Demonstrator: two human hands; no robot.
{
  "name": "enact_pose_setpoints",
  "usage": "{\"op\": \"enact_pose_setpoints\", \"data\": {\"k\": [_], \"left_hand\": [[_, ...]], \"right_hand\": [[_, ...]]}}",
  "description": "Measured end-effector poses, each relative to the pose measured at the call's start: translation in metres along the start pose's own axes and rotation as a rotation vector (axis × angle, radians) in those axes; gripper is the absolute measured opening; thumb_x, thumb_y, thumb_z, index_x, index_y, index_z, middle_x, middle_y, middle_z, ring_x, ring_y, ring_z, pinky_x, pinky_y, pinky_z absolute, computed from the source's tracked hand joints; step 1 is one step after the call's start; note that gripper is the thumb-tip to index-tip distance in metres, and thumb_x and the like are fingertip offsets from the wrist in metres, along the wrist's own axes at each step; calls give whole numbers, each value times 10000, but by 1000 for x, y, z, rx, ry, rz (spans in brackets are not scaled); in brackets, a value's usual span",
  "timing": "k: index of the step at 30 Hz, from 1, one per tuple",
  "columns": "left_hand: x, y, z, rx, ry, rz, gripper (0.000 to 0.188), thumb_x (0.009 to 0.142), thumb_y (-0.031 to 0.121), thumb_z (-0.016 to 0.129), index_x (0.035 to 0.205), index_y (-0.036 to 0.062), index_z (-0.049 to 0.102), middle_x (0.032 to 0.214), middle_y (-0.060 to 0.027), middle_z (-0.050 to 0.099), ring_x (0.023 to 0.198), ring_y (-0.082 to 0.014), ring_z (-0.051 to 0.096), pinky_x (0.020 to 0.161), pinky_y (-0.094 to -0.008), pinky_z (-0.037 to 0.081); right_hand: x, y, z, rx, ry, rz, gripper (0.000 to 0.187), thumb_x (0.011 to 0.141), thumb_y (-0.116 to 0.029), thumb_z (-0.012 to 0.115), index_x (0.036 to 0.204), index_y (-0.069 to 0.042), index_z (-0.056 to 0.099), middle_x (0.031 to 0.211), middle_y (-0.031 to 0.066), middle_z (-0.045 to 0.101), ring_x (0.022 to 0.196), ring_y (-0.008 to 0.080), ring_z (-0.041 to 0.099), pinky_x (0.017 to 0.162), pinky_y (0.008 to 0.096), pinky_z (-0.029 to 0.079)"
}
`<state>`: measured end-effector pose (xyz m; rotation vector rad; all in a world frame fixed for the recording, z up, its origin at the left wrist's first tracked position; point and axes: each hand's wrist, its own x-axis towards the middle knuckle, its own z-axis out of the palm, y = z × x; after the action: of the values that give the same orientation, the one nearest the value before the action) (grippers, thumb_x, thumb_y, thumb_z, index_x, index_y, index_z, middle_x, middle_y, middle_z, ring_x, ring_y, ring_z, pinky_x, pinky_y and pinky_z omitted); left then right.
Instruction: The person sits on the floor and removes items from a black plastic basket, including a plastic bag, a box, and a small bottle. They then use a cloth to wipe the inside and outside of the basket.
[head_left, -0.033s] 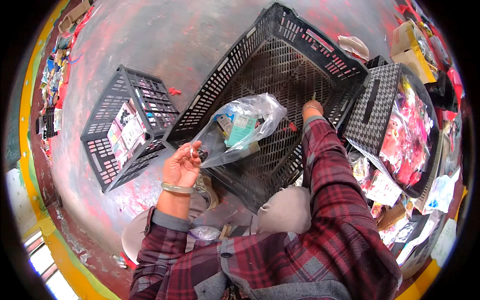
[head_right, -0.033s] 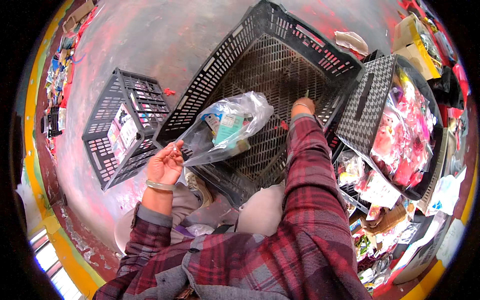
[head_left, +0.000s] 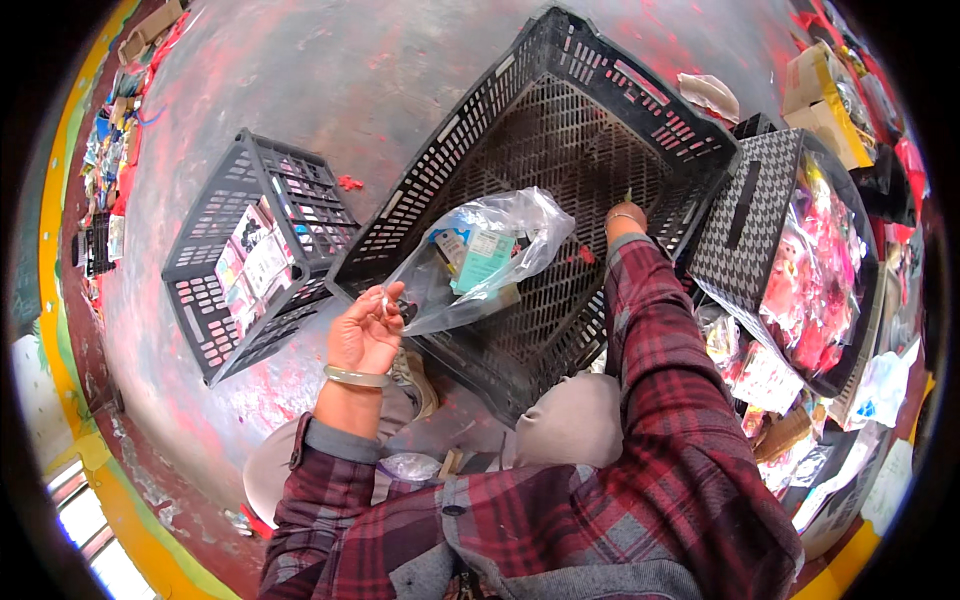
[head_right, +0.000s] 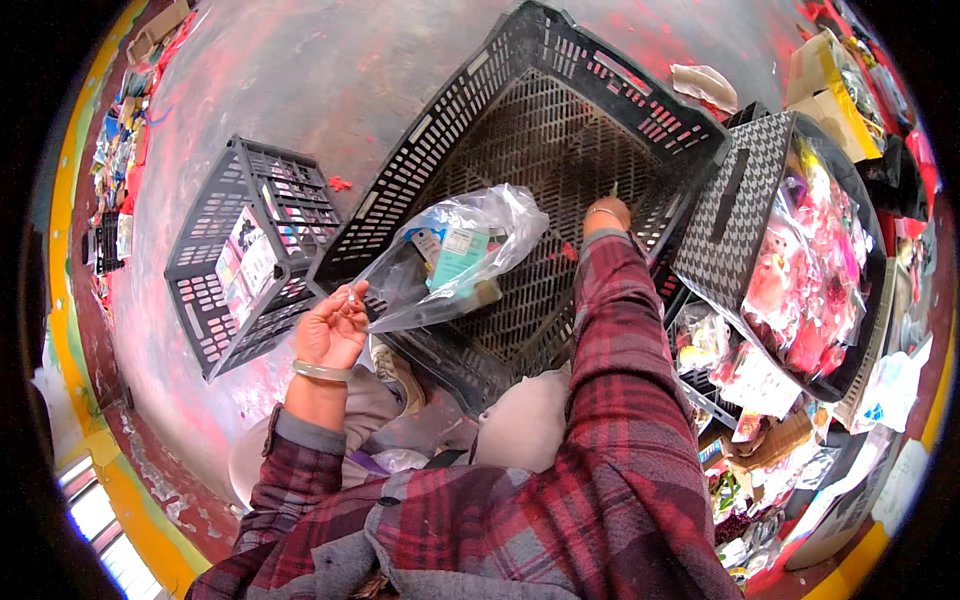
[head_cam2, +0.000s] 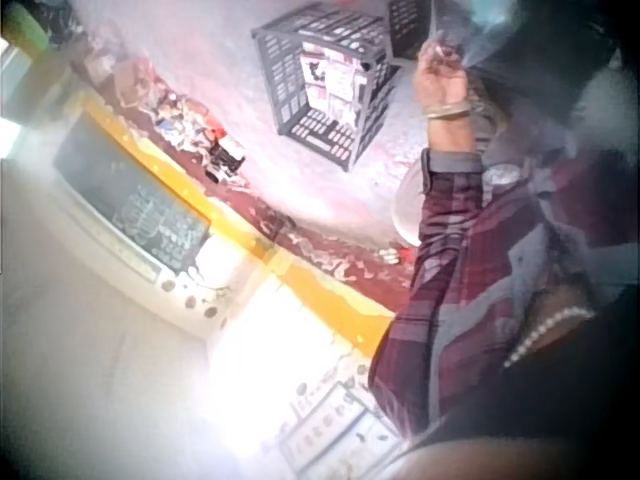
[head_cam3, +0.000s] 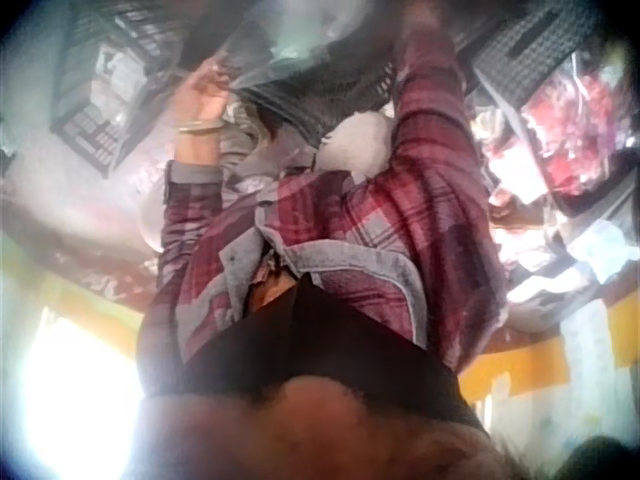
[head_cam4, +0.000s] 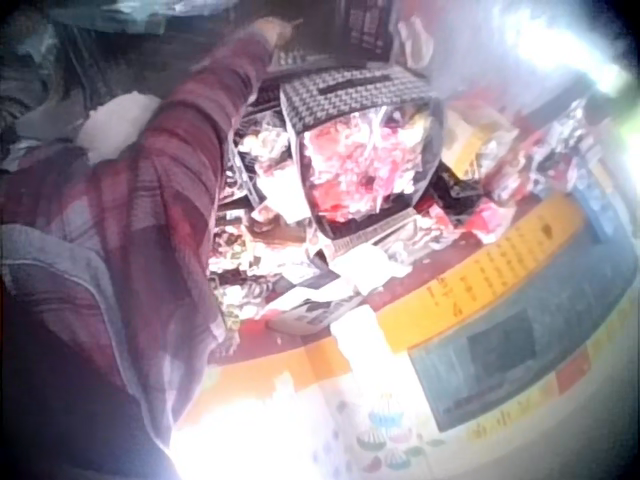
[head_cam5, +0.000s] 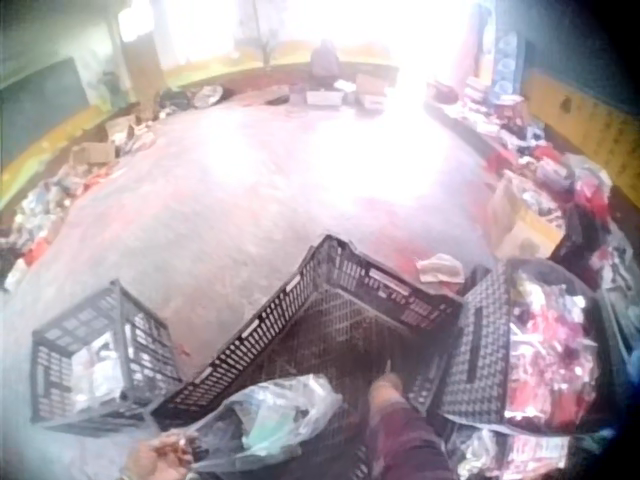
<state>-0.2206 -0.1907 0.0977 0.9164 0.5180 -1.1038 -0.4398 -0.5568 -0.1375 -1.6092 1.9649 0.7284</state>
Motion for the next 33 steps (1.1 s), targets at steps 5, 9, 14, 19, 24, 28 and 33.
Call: {"op": "enact_pose_setpoints", "data": {"k": [5,9,14,19,24,28,33], "left_hand": [[3,-4,-4,-24,-35,-17,203,790,9,549,988,10,503,1067,-236,555,739,-189,579,663,-273,491],[1,-7,-8,-15,-52,4,207,805,26,528,1010,10,503,1077,-221,560,767,-207,590,685,-287,499],[-8,-16,7,67,-219,115,266,822,48,506,1085,21,478,1145,-210,537,828,-232,610,733,-310,506],[-9,-23,2,58,-235,136,282,839,68,492,1117,34,463,1159,-199,536,837,-237,613,757,-343,505],[-11,-29,9,94,-231,128,289,835,81,503,1118,38,460,1136,-203,547,846,-230,606,754,-349,505],[-12,-25,5,82,-199,129,287,833,84,508,1111,34,457,1118,-205,552,850,-238,607,747,-354,507],[-8,-25,8,56,-195,125,283,828,83,518,1098,24,456,1087,-209,562,855,-250,608,739,-368,509]], "right_hand": [[-9,7,1,98,63,29,281,849,-226,510,1021,-48,643,1116,147,594,1028,318,576,820,400,483],[-38,3,-17,176,203,-43,275,832,-195,513,1023,-43,639,1107,159,593,1033,326,569,834,392,473],[-88,-22,-71,503,670,-603,126,798,-175,538,889,-101,583,834,190,625,789,358,609,667,429,475],[-248,-33,-57,788,321,-1431,113,742,-20,574,834,-83,562,744,90,599,668,242,609,582,316,489],[-215,-30,10,66,213,-1477,223,731,-51,563,936,-135,585,925,101,588,926,297,559,787,374,457],[-195,-20,-11,130,599,-1355,359,676,-68,629,1027,-109,563,1047,100,548,1055,284,495,856,378,408],[-181,-4,-30,179,900,-877,364,684,-172,656,1039,-137,583,949,85,587,947,279,543,785,387,422]]}}
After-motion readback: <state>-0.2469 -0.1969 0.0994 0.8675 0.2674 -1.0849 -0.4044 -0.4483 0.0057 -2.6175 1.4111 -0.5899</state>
